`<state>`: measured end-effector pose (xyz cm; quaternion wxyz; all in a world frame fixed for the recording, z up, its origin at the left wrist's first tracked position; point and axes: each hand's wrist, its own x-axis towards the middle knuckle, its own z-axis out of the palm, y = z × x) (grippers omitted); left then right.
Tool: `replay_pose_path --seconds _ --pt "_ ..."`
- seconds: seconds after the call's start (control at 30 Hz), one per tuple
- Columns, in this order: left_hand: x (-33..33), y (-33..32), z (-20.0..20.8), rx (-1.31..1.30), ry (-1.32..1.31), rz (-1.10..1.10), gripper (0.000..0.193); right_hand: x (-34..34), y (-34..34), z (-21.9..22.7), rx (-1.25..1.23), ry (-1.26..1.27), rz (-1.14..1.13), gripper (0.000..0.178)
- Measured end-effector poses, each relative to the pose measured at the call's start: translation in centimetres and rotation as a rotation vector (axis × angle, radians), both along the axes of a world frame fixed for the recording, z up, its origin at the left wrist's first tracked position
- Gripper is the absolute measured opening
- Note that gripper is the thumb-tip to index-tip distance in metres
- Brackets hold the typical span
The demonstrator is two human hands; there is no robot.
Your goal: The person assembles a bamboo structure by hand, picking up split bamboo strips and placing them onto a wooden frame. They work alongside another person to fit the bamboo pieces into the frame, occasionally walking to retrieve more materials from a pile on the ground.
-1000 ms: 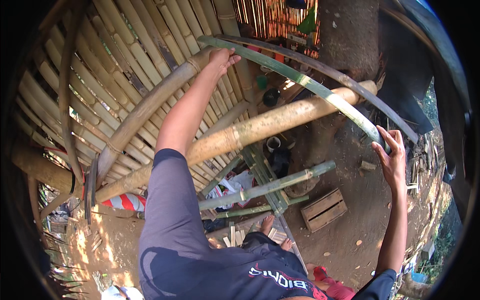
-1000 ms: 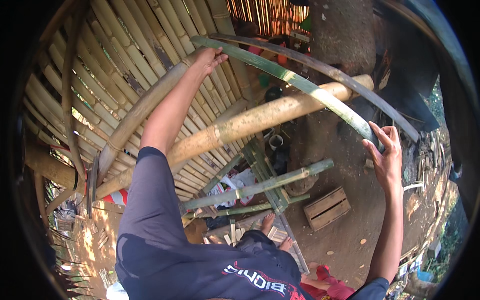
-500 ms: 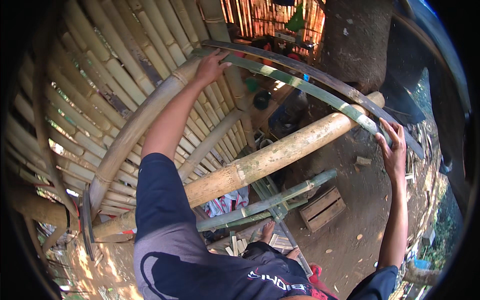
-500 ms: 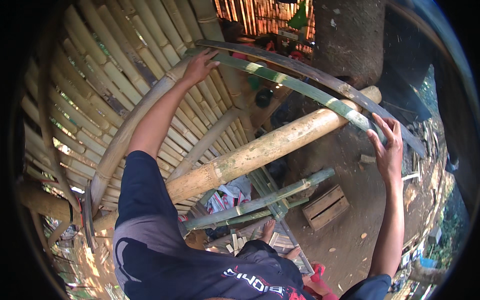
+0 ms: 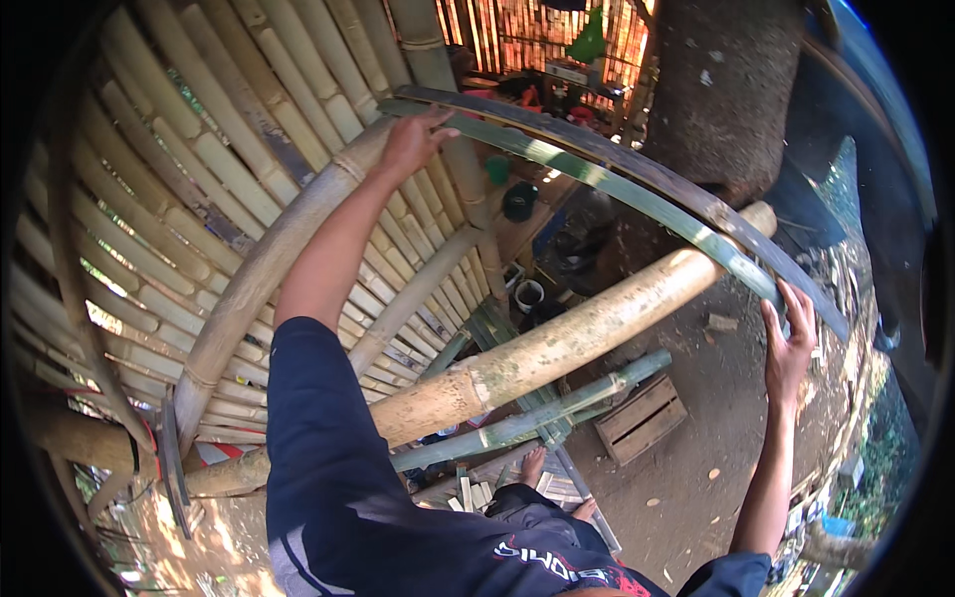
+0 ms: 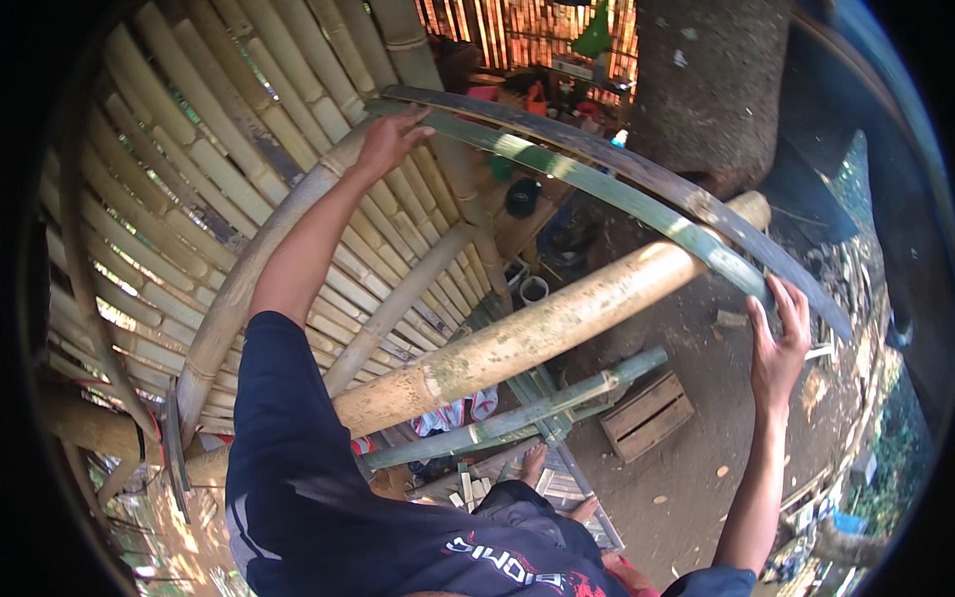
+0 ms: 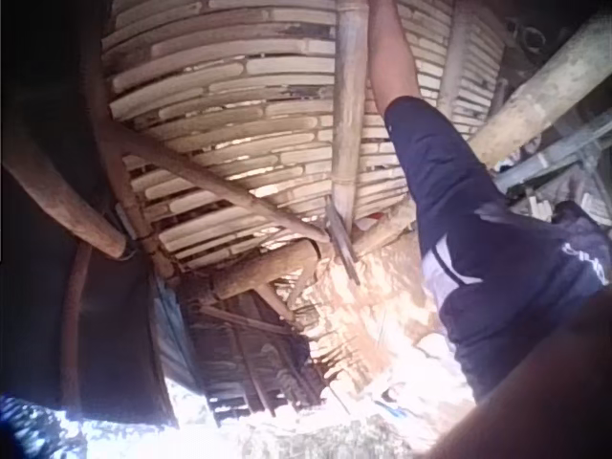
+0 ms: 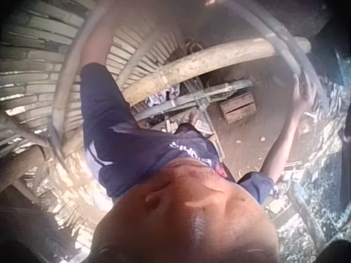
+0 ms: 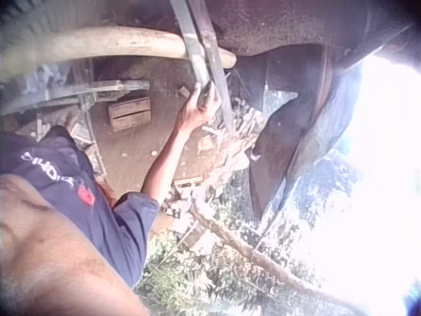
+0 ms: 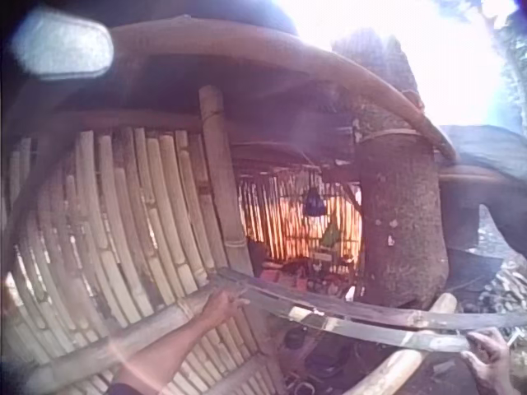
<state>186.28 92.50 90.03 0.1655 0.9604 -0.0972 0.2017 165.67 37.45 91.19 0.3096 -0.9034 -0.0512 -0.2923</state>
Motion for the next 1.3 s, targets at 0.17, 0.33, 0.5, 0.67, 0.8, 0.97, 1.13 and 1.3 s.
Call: replay_pose_path --seconds 0.17,0.33,0.5,0.67,0.8,0.97,1.13,1.3 --pt "0.4 -0.6 0.0 -0.050 0.008 -0.012 0.044 0.1 -0.5 -0.2 0.012 -0.009 -0.017 0.030" --pt "0.7 -0.3 -0.7 0.009 -0.084 0.001 0.043 0.4 0.1 -0.2 0.013 -0.019 -0.040 0.030" --pt "1.2 0.1 -1.0 -0.063 -0.044 -0.015 0.042 0.6 0.2 -1.1 0.041 -0.012 -0.075 0.030" --pt "2.1 -0.3 -0.9 -0.067 -0.052 -0.033 0.042 0.5 0.3 -0.9 -0.022 -0.081 -0.131 0.030" --pt "3.2 1.0 -1.6 -0.144 -0.025 -0.118 0.044 1.0 -0.3 -1.3 0.015 -0.136 -0.124 0.031" --pt "2.6 -0.5 -0.4 -0.152 0.027 -0.092 0.043 1.6 -0.7 -1.6 0.067 -0.157 -0.157 0.032" --pt "2.3 -1.1 -0.1 -0.143 0.067 -0.086 0.041 1.4 -0.9 -1.8 0.079 -0.156 -0.148 0.031" --pt "1.8 -1.5 0.7 -0.164 0.113 -0.087 0.042 1.5 -1.1 -1.6 0.090 -0.160 -0.104 0.031"
